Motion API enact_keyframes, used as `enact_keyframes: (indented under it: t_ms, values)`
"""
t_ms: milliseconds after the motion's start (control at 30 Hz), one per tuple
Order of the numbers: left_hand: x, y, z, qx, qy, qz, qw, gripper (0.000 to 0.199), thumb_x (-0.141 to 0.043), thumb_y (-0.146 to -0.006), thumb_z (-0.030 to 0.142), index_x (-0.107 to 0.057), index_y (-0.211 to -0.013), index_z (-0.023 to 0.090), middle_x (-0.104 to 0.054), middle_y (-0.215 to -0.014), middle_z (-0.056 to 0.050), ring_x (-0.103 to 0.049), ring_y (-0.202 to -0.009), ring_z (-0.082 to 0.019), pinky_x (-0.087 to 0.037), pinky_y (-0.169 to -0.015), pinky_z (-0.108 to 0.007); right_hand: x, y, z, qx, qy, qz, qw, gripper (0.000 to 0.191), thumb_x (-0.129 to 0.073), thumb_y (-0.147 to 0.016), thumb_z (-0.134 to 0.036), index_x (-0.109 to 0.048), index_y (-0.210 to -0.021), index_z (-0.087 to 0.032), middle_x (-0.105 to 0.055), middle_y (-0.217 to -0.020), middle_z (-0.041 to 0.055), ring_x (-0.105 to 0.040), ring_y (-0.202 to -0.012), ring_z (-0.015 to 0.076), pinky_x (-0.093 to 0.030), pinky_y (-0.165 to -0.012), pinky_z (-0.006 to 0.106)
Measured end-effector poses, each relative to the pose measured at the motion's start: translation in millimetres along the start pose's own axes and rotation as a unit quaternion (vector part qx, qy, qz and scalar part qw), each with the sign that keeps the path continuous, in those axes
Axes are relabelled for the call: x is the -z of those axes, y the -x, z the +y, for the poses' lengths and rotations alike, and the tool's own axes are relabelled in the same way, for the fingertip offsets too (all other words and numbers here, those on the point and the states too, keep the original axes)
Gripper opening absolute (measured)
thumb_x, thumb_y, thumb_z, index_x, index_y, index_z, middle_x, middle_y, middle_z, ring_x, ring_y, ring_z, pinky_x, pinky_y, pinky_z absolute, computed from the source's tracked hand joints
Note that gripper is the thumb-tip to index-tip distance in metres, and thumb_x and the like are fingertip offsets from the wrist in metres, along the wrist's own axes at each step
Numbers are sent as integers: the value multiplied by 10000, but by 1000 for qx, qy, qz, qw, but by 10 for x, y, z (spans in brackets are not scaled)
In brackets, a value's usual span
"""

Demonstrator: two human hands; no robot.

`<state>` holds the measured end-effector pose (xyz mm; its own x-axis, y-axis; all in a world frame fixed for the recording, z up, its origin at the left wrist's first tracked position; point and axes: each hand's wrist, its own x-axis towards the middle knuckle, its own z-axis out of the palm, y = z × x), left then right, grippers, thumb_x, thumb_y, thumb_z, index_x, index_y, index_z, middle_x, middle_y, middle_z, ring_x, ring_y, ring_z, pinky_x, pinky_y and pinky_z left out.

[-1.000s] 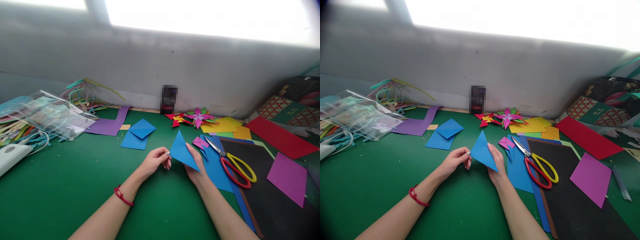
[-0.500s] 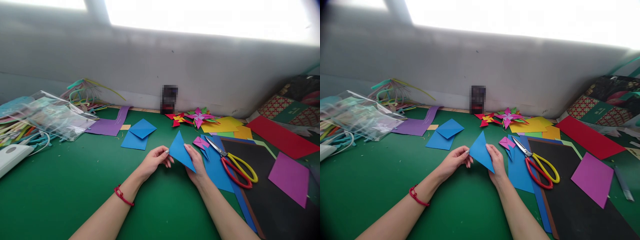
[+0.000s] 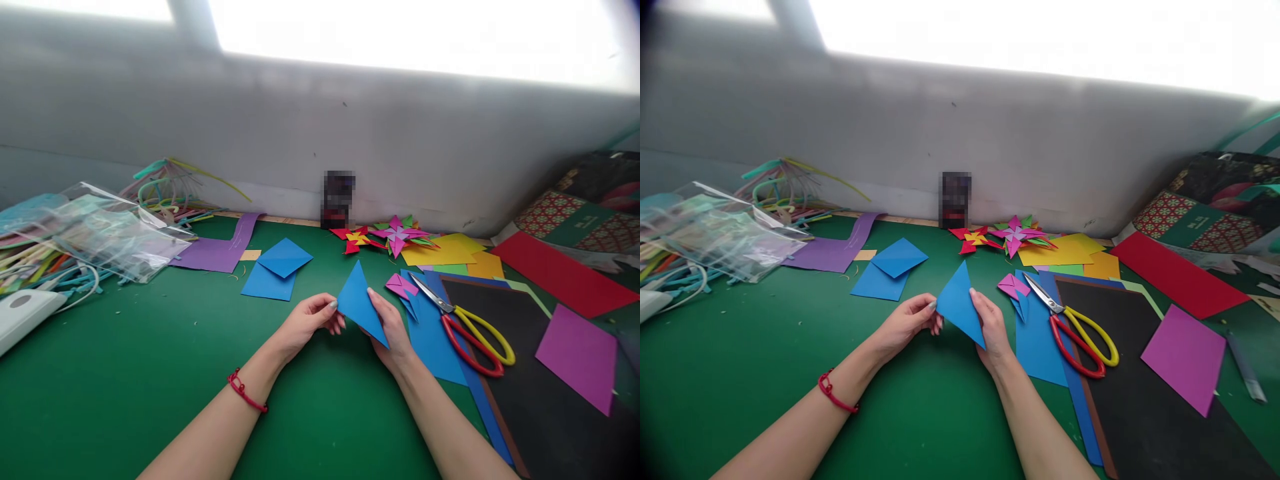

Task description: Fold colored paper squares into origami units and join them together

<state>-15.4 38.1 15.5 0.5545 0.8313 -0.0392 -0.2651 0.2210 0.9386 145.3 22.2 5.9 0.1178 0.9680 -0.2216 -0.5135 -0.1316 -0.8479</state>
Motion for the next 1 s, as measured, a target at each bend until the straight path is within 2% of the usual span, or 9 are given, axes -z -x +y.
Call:
enact_keyframes:
  t_ms: [233,333,567,733,1000]
  values:
    - [-1,-40,-40,12,8,36,999,245,-477,-810,384,-503,-775,143,-587,-695,-29,-548,-578,-100,-416,-571,-222,-30,14,-19,6,13,4,1000,222,-638,-694,-383,-559,-660,-178,-415,-467,-69,-334,-386,62,-306,-388,205]
    - [2,-51,-53,13,2,48,999,246,-491,-801,387,-507,-792,141,-587,-688,-28,-548,-571,-99,-416,-568,-219,-47,24,-32,9,15,1,1000,216,-638,-690,-390,-568,-670,-187,-460,-500,-58,-372,-422,77,-330,-425,215]
    - [12,-29,-10,15,36,42,998,230,-490,-807,372,-519,-802,144,-567,-723,-21,-531,-599,-90,-414,-606,-229,-73,40,-28,30,-3,-46,998,171,-622,-726,-347,-573,-672,-193,-513,-590,-43,-444,-528,96,-373,-526,215]
    - [-1,-8,34,25,49,29,998,272,-477,-806,403,-521,-756,139,-565,-710,-28,-533,-604,-98,-411,-611,-235,-62,34,-13,25,-6,-76,997,167,-596,-755,-326,-568,-664,-189,-522,-598,-34,-450,-537,99,-366,-512,214]
    - [-16,-7,45,32,43,27,998,270,-490,-800,396,-551,-829,134,-571,-725,-35,-531,-615,-97,-404,-617,-226,-31,18,-31,4,10,-61,998,215,-596,-737,-391,-547,-664,-195,-422,-480,-58,-336,-410,82,-268,-388,203]
